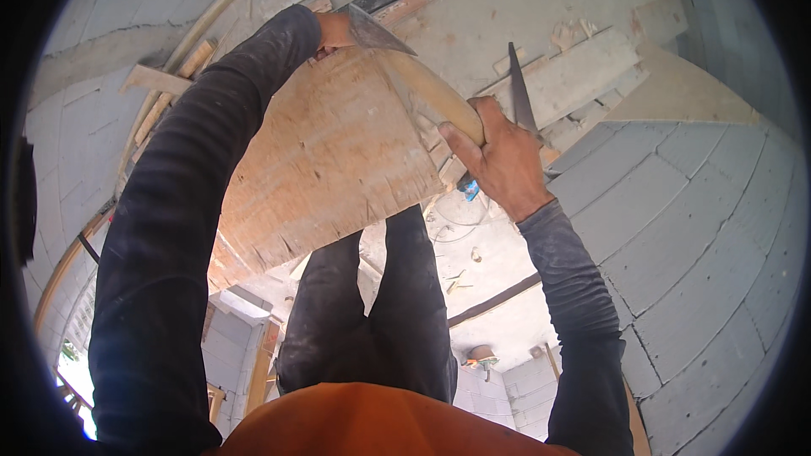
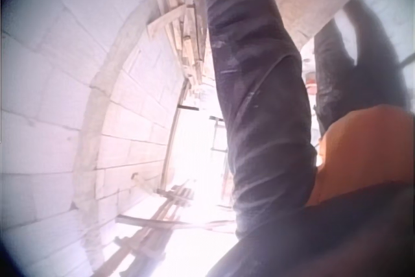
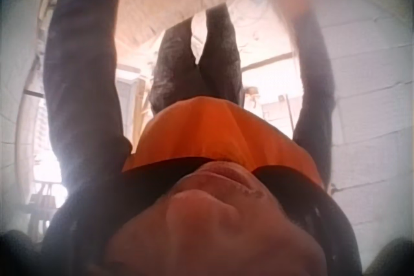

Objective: The person saws a wooden board and uses an axe to trim the edge of another wooden board.

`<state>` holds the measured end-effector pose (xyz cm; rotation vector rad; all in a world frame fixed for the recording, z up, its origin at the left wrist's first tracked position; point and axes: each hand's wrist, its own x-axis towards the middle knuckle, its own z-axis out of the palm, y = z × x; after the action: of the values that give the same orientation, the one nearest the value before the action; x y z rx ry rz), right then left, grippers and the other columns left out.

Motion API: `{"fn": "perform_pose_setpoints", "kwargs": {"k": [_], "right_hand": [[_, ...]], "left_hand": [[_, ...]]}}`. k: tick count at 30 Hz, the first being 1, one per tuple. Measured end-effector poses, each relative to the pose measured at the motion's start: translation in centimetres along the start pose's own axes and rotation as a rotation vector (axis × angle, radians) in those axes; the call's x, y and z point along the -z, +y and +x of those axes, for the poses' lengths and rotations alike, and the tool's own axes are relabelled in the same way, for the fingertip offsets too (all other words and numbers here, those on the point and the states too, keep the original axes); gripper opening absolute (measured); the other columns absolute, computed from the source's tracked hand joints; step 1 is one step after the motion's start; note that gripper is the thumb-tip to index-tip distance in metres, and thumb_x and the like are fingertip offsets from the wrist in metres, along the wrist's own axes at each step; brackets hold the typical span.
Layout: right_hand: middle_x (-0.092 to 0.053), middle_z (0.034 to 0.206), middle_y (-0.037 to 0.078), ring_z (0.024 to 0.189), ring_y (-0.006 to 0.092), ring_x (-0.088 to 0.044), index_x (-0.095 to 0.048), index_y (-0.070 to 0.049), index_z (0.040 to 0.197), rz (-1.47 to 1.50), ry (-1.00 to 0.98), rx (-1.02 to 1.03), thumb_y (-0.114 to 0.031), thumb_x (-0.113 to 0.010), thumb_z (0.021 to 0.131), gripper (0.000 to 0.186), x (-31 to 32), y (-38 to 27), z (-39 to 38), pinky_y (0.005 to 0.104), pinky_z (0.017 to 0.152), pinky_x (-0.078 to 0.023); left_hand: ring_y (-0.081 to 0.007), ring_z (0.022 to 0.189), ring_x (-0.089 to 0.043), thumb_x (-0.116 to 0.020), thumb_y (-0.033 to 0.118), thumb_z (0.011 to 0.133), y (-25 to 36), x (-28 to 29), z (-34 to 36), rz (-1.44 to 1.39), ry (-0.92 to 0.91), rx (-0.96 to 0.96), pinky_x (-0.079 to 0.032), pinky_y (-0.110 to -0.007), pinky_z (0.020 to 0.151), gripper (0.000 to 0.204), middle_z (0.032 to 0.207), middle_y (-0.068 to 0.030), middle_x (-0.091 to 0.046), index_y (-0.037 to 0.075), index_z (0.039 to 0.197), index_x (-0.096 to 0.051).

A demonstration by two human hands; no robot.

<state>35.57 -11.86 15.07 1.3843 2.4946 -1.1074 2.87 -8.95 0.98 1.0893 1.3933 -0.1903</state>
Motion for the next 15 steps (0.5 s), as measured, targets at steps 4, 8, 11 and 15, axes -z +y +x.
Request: {"fn": "perform_pose_setpoints", "kwargs": {"k": [4,8,11,15], "right_hand": [[-0.073,0.082,0.019,0.075,0.0376,-0.075,-0.059,-0.004,0.118,0.088,0.188,0.198,-0.044,-0.072,0.099,0.046,-0.4,-0.3,-0.4,0.0447,0.067,-0.058],[-0.073,0.084,0.018,0.076,0.0348,-0.076,-0.059,-0.004,0.119,-0.118,-0.001,0.020,-0.040,-0.076,0.097,0.046,-1.6,2.5,0.6,0.0423,0.069,-0.059],[-0.073,0.085,0.018,0.077,0.0342,-0.076,-0.059,-0.004,0.120,-0.063,-0.027,-0.031,-0.039,-0.078,0.096,0.046,-1.0,1.5,0.8,0.0417,0.069,-0.060],[-0.073,0.083,0.020,0.076,0.0368,-0.075,-0.059,-0.005,0.119,0.135,0.209,0.178,-0.043,-0.074,0.098,0.046,-1.0,0.6,-0.2,0.0443,0.068,-0.059]], "left_hand": [[-0.0165,0.049,-0.047,-0.053,0.039,0.102,0.4,0.5,-1.7,0.039,-0.021,-0.104,-0.043,-0.037,0.046,0.034,0.078,-0.0030,-0.057,0.020,0.125,-0.067],[-0.0161,0.046,-0.047,-0.056,0.037,0.102,0.8,0.3,0.0,-0.052,-0.044,-0.050,-0.044,-0.037,0.044,0.031,0.080,-0.0032,-0.060,0.018,0.122,-0.070],[-0.0164,0.053,-0.047,-0.051,0.046,0.101,-0.1,0.1,0.3,-0.034,-0.041,-0.038,-0.041,-0.037,0.047,0.032,0.074,-0.0018,-0.052,0.021,0.112,-0.068],[-0.0156,0.055,-0.047,-0.051,0.047,0.101,0.5,0.7,-2.3,0.045,-0.048,-0.118,-0.040,-0.036,0.048,0.033,0.075,-0.0008,-0.053,0.021,0.110,-0.068]]}}
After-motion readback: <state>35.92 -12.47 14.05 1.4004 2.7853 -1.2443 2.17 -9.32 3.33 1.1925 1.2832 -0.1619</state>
